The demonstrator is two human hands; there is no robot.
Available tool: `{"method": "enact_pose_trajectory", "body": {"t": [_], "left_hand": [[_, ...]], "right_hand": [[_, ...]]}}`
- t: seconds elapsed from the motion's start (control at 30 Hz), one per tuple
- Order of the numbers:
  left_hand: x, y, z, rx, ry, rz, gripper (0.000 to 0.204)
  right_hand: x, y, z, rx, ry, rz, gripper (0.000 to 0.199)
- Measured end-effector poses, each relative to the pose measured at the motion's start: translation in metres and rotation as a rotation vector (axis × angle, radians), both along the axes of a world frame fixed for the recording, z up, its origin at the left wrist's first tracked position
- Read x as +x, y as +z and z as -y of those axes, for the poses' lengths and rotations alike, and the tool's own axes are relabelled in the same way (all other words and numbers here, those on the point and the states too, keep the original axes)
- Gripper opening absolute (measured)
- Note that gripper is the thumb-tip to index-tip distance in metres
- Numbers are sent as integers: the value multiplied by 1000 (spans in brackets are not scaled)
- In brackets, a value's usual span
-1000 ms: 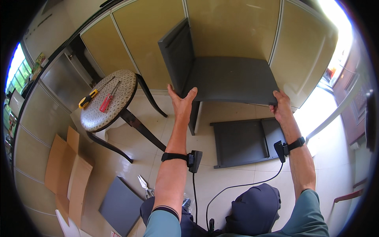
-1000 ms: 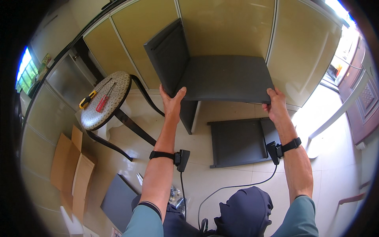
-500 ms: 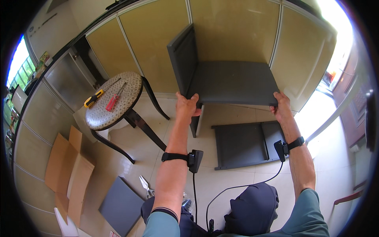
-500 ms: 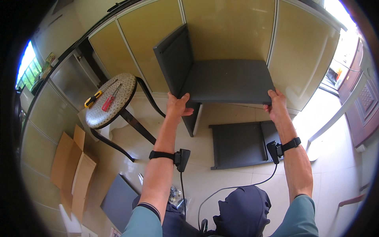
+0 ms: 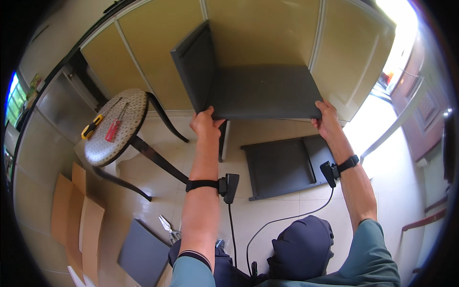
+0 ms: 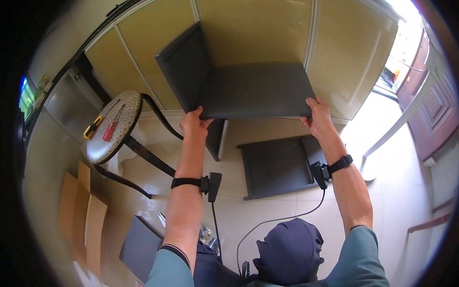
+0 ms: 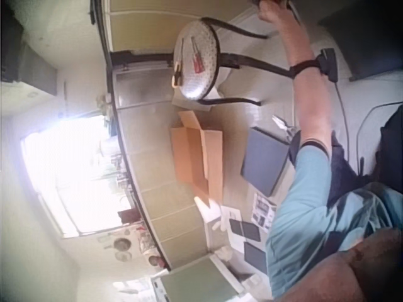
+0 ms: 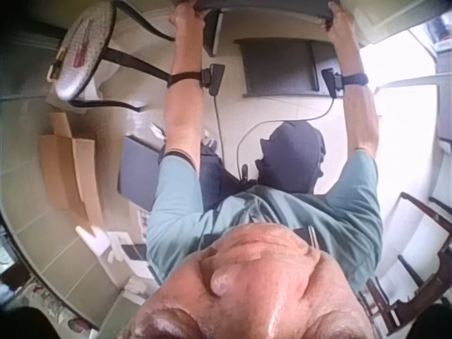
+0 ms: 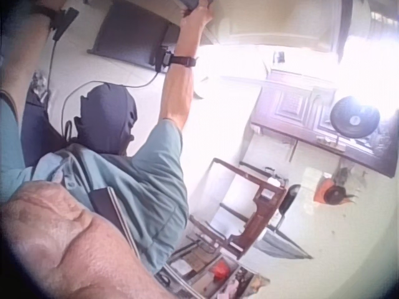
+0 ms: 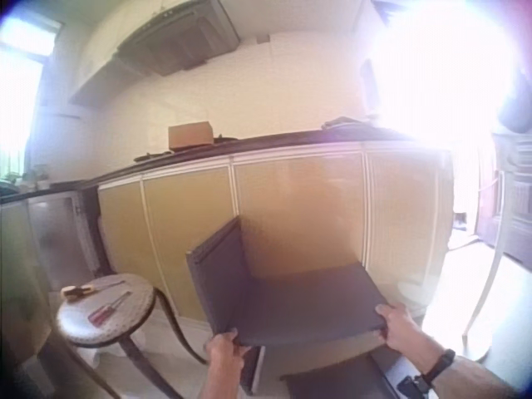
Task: The person unboxes and positions various panels to assemble a piece of furniture by hand, referring to an instruction manual while sitting on the floor.
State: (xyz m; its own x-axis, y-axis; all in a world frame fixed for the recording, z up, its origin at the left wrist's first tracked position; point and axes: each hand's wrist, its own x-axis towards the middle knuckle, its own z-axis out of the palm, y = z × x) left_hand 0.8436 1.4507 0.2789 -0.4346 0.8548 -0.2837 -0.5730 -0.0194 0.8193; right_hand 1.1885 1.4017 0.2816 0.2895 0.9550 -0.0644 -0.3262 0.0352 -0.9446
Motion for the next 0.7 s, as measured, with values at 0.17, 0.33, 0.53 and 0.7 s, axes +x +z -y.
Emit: {"method": "enact_pose_trajectory", "body": {"t": [0.17,0.33,0.53,0.7], "left_hand": [[9,-9,-22,-32,36,98,27],[19,-7,-23,-92,149,167,26],[18,-11,-28,-59,214,235,27],[15,-14,-34,-65,259,217,27]], "right_hand": [[19,-6,-9,-34,85,-27,25],[22,-11,-5,-73,74,-12,24],[24,-11,-4,-65,117,-81,22],[26,-19,-6,-80,128,-78,27]]}}
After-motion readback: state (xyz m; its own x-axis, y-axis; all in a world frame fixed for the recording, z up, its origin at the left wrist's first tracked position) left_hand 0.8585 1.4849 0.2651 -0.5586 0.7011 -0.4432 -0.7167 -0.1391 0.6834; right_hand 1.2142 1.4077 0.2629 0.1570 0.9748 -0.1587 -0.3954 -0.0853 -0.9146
